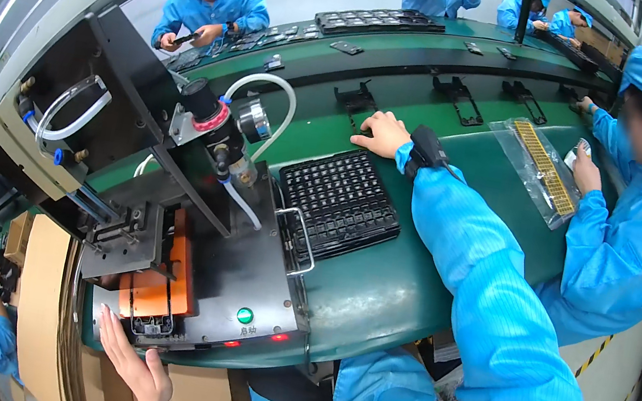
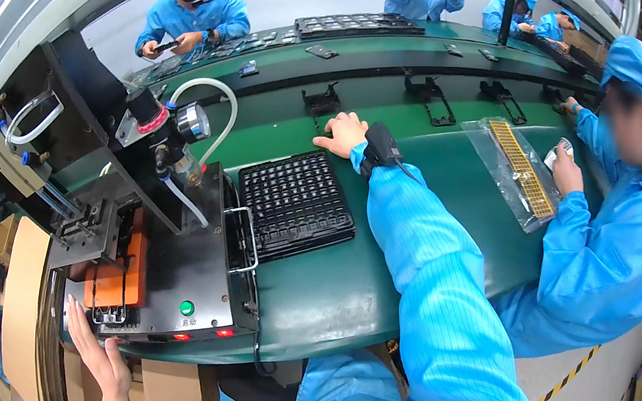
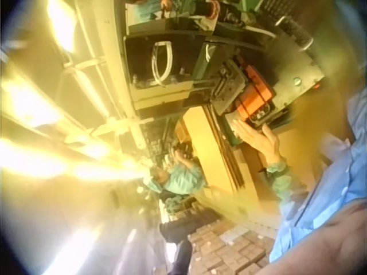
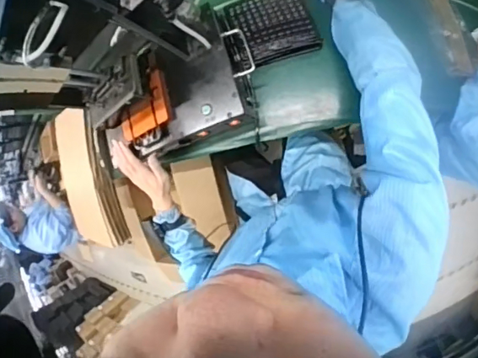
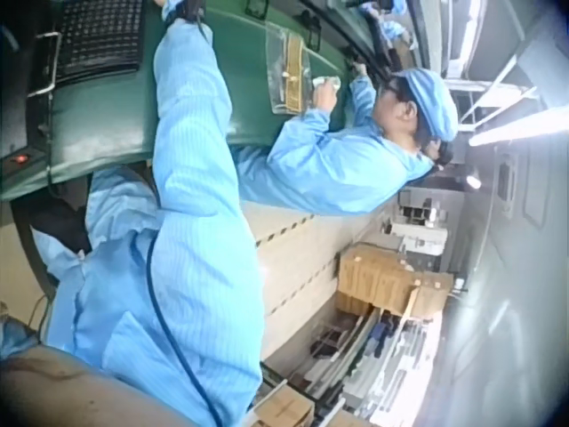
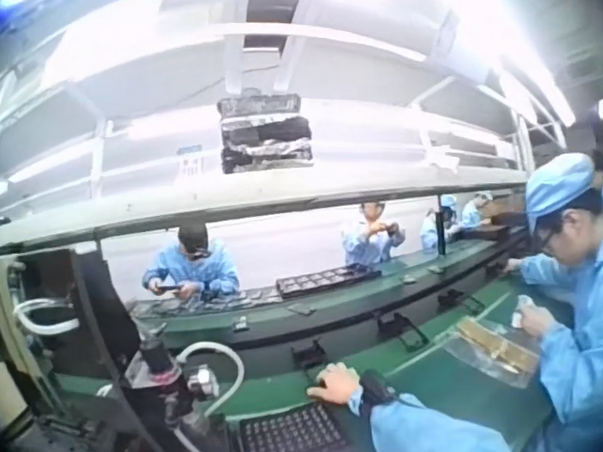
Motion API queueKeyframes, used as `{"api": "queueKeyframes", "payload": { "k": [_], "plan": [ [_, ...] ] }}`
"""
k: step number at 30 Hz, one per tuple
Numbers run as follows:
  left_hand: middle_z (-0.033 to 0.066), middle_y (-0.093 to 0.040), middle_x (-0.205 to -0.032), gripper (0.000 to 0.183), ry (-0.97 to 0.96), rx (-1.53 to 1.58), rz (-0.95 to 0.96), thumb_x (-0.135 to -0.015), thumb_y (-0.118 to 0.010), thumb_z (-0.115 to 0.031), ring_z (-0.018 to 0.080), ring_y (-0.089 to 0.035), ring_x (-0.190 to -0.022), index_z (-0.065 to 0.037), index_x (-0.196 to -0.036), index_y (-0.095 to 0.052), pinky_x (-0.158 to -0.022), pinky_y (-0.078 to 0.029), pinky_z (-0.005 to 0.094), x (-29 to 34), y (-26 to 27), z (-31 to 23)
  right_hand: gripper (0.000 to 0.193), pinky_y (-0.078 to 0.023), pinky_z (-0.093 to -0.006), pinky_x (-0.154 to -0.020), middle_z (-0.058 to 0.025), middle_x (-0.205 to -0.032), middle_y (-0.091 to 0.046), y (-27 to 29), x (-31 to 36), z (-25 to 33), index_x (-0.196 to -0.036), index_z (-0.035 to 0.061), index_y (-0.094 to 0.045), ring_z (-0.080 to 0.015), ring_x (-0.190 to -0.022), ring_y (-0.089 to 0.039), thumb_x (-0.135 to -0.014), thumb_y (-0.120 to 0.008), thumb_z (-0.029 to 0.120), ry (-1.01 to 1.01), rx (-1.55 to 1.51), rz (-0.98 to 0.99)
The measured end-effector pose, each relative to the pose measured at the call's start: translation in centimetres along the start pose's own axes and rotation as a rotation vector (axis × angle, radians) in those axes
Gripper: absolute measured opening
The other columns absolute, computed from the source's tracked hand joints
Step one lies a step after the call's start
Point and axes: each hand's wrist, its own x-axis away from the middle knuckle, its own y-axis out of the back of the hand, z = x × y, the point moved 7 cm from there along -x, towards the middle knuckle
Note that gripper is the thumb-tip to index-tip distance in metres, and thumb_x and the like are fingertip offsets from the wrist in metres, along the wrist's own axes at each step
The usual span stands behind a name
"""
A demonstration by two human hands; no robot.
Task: Assembling components and placing them into a black plastic electronic housing at a factory workstation.
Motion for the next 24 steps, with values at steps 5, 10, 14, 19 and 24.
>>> {"api": "queueKeyframes", "payload": {
  "k": [5,10,14,19,24],
  "plan": [
    [0.0243,-0.034,-0.155,0.07,0.047,0.052,-0.005,-0.104,-0.03,-0.046,0.0426,-0.029,-0.144,0.007,-0.149,-0.031,-0.118,-0.018,0.0533,0.2,0.3,0.1,0.029,-0.04,-0.0413,-0.088,-0.0072,-0.1,-0.061,0.0,-0.8,-0.4,-0.095,0.0099,-0.065,-0.0271,-0.106,-0.053,-0.085,-0.072,0.037,0.029,-0.15,0.036],
    [0.0233,-0.038,-0.153,0.065,0.081,0.125,-0.016,-0.105,-0.027,-0.042,0.0406,-0.032,-0.143,0.007,-0.148,-0.035,-0.119,-0.019,0.0528,0.2,0.4,0.8,0.017,-0.04,-0.0406,-0.086,-0.0061,-0.092,-0.06,5.2,3.8,0.6,-0.09,0.0098,-0.063,-0.0266,-0.097,-0.052,-0.086,-0.07,0.024,0.247,-0.283,-0.228],
    [0.023,-0.042,-0.151,0.062,0.061,0.125,-0.102,-0.105,-0.026,-0.04,0.0391,-0.037,-0.141,0.007,-0.144,-0.04,-0.119,-0.018,0.0532,-0.2,0.8,0.1,0.014,-0.04,-0.0376,-0.086,-0.0068,-0.092,-0.058,9.9,14.1,0.9,-0.091,0.0083,-0.06,-0.0264,-0.094,-0.051,-0.086,-0.07,0.017,0.278,-0.319,-0.345],
    [0.0223,-0.051,-0.141,0.041,-0.068,0.165,-0.16,-0.106,-0.037,-0.02,0.0378,-0.046,-0.133,0.008,-0.133,-0.05,-0.115,-0.032,0.0515,-0.2,0.8,-0.4,0.015,-0.041,-0.0374,-0.082,-0.0081,-0.091,-0.055,10.6,25.8,2.4,-0.09,0.0063,-0.057,-0.0274,-0.09,-0.05,-0.085,-0.07,0.012,0.151,-0.4,-0.309],
    [0.0203,-0.059,-0.129,0.031,-0.149,0.267,-0.115,-0.103,-0.046,-0.011,0.0363,-0.055,-0.121,0.009,-0.122,-0.06,-0.11,-0.038,0.0493,-1.2,1.2,-1.4,0.016,-0.04,-0.0396,-0.09,-0.0078,-0.096,-0.055,9.1,29.8,4.3,-0.092,0.0074,-0.059,-0.0288,-0.099,-0.051,-0.085,-0.072,0.014,0.173,-0.28,-0.191]
  ]
}}
